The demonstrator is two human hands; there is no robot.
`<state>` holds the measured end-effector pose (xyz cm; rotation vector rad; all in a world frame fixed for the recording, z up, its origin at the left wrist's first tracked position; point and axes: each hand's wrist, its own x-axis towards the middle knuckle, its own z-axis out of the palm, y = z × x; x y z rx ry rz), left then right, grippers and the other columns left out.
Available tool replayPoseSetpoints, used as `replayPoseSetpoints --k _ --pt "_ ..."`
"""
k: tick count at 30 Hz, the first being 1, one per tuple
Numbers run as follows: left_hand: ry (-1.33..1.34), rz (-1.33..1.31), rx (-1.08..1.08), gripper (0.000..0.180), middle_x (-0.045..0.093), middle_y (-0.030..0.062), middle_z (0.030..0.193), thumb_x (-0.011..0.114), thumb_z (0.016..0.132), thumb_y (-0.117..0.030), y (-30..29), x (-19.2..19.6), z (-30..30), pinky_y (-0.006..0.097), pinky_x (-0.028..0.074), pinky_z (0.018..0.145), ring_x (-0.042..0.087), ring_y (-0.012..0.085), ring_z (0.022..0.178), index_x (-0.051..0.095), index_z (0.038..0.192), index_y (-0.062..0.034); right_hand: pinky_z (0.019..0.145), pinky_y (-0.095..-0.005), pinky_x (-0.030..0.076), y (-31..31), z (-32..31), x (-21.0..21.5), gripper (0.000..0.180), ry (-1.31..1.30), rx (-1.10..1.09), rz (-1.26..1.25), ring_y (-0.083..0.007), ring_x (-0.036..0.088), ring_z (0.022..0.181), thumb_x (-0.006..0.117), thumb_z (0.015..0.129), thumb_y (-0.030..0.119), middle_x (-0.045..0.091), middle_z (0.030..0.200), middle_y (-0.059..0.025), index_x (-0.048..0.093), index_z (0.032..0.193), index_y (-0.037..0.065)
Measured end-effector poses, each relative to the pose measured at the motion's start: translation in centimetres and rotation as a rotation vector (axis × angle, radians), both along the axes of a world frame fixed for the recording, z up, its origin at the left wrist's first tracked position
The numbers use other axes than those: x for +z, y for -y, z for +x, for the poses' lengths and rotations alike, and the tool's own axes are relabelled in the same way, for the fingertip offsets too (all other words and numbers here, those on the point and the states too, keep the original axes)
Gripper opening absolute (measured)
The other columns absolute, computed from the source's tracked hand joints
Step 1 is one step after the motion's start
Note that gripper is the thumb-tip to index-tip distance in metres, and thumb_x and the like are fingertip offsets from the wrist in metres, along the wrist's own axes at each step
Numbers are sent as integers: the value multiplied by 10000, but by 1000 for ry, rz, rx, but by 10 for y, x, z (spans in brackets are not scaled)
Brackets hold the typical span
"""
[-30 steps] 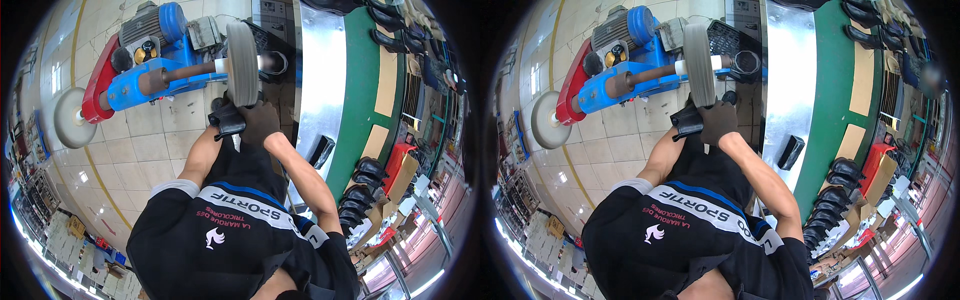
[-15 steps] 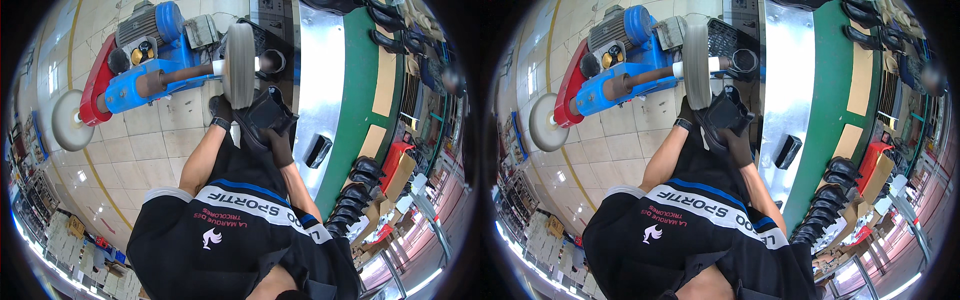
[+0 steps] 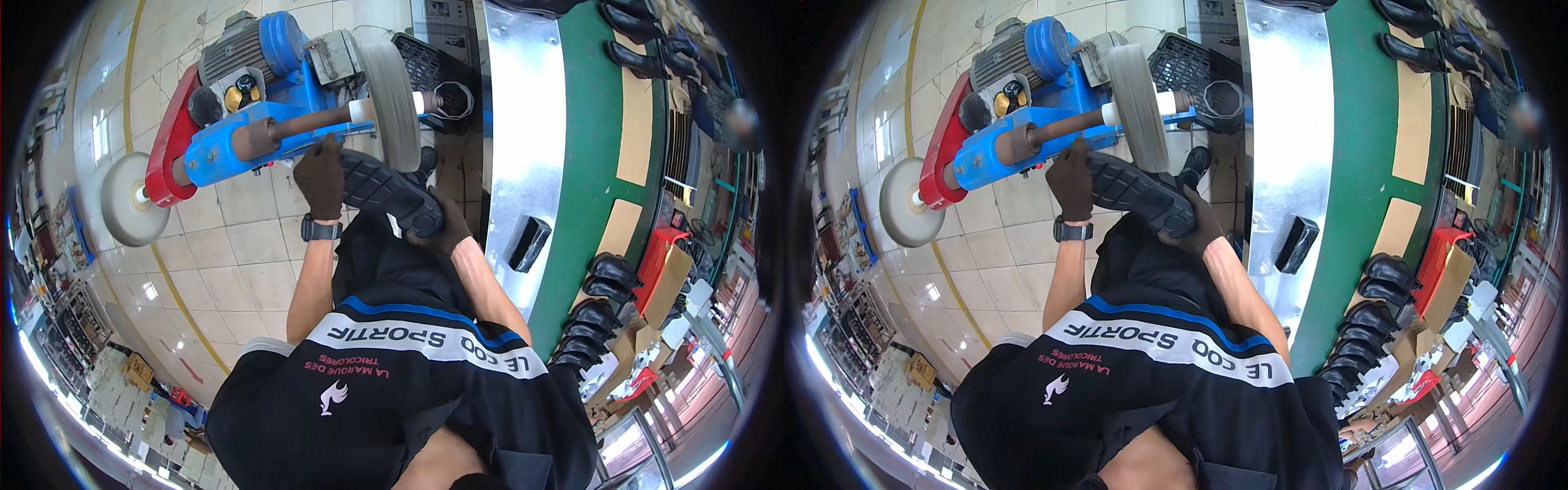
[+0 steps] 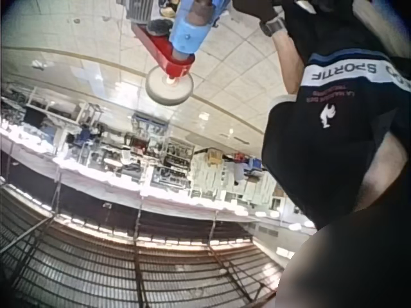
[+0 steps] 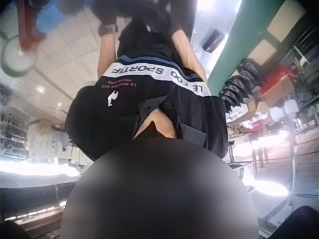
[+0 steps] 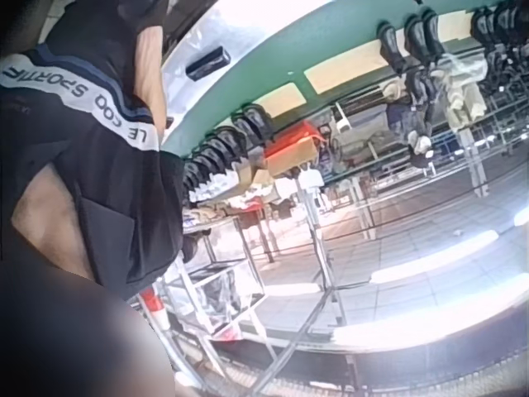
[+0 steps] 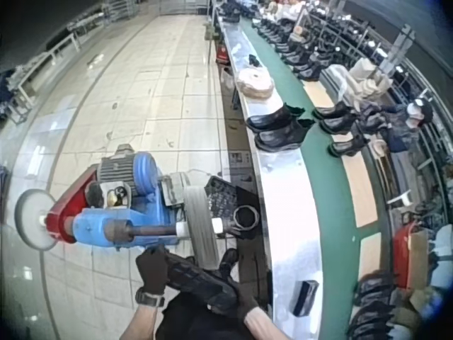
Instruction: Polishing the soles and sides of black boots using a rotary brush machine.
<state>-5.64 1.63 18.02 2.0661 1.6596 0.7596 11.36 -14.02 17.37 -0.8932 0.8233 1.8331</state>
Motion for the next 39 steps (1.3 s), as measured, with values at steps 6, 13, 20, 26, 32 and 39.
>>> replayPoseSetpoints --k 6,13,20,26,32,39 --pt "137 40 -294 41 579 48 616 579 764 -137 -16 71 62 331 430 444 567 214 523 617 762 -121 798 -367 465 14 -51 18 373 1015 473 553 -185 587 877 634 727 211 604 984 -52 514 1057 84" --pt "-18 478 -990 53 576 36 601 581 725 -96 -21 69 118 328 433 404 558 198 484 601 680 -115 796 -320 468 -3 -71 15 467 1348 659 627 -183 579 881 715 599 120 594 957 -54 513 1018 76" --pt "377 167 -1747 109 567 87 555 586 618 -165 29 106 137 366 450 488 576 249 544 603 598 -60 768 -337 480 -8 -36 36 368 1044 387 479 -213 589 850 641 669 192 601 951 -92 547 997 54" --pt "438 260 -1949 183 580 127 740 593 658 -181 91 125 71 469 463 705 580 287 722 613 759 -30 757 -358 492 31 -18 77 371 458 34 227 -251 602 821 560 724 244 611 940 -143 557 1023 24" --pt "838 -1011 142 408 553 143 1042 440 878 -361 63 58 30 375 441 840 546 256 960 532 1094 -27 780 -349 482 10 -24 69 340 99 -90 305 -242 600 823 554 733 226 617 915 -131 564 1000 16" --pt "1332 -1546 155 530 590 167 1008 347 899 -418 34 -148 12 327 442 839 574 245 908 510 1103 43 792 -331 470 -31 -55 18 292 139 -190 119 -214 588 815 593 714 213 614 895 -79 568 958 55"
